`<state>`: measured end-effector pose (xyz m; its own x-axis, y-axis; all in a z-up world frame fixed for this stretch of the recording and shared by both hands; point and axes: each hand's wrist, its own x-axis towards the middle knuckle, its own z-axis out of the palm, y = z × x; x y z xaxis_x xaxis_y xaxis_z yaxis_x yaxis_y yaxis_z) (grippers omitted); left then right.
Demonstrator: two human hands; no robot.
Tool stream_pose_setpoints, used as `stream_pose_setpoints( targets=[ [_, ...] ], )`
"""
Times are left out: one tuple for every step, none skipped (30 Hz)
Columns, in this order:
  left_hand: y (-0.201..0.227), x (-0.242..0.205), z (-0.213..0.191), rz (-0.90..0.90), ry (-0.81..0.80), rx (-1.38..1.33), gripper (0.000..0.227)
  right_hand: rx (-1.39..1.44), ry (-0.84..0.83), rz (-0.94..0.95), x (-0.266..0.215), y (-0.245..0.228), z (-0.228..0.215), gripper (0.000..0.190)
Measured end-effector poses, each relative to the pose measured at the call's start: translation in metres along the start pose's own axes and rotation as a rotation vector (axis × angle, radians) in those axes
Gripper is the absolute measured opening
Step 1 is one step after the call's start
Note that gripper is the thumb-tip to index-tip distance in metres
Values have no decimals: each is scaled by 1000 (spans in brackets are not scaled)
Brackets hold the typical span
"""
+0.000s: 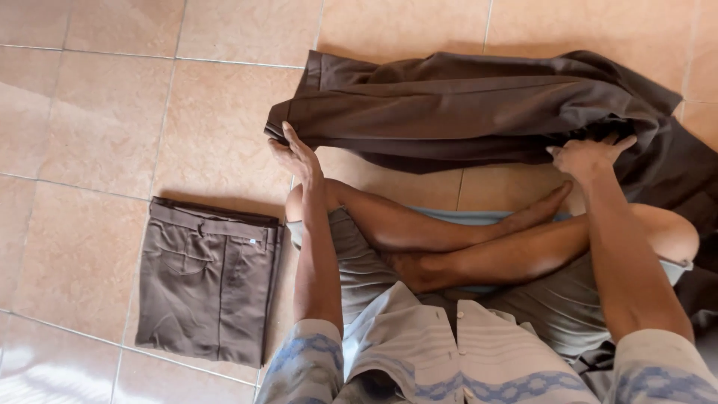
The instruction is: A person sitting on the floor is folding brown pants into neat rectangles.
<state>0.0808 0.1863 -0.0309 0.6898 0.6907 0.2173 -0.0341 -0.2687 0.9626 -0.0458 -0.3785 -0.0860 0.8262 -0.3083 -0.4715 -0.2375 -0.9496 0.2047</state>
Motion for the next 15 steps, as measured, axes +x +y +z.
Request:
stream_pose_setpoints(
  targets=[
    [2, -5, 2, -28, 0, 48, 62, 70, -36, 59, -4, 2, -3, 52],
    [4, -8, 3, -53, -1, 100, 67, 143, -74, 116, -6, 2, -5, 69],
    [-7, -7, 2, -56, -9, 104, 67, 143, -81, 121, -12, -3, -2, 69],
    [-17, -3, 1, -136, 6, 116, 74, 104, 43, 108, -18, -9, -2, 56],
    [-25, -1, 1, -216, 20, 128, 85, 64, 167, 96, -25, -15, -1, 45],
    [-23, 1, 0, -214, 11, 132, 85, 69, 161, 102, -33, -24, -10, 45],
    [-21, 2, -1, -273, 29, 31, 75, 109, 436, -2, -41, -34, -18, 33],
    [-19, 2, 0, -335, 45, -71, 65, 146, 711, -99, -49, -43, -26, 28],
    [-26, 3, 1, -334, 33, -68, 65, 149, 706, -88, -41, -52, -19, 28],
    [-31, 5, 3, -367, 57, -102, 68, 198, 674, -157, -30, -60, -16, 34],
    [-36, 7, 6, -400, 82, -136, 74, 247, 641, -225, -20, -68, -14, 46],
    [-45, 9, 5, -400, 77, -136, 74, 249, 640, -220, -14, -73, -10, 46],
    [-55, 11, 5, -416, 83, -167, 71, 214, 638, -246, -8, -78, -7, 36],
    [-64, 14, 2, -431, 91, -198, 68, 181, 635, -275, -3, -84, -3, 26],
    [-53, 10, 5, -430, 87, -195, 68, 184, 633, -272, 0, -81, -6, 26]
  ],
)
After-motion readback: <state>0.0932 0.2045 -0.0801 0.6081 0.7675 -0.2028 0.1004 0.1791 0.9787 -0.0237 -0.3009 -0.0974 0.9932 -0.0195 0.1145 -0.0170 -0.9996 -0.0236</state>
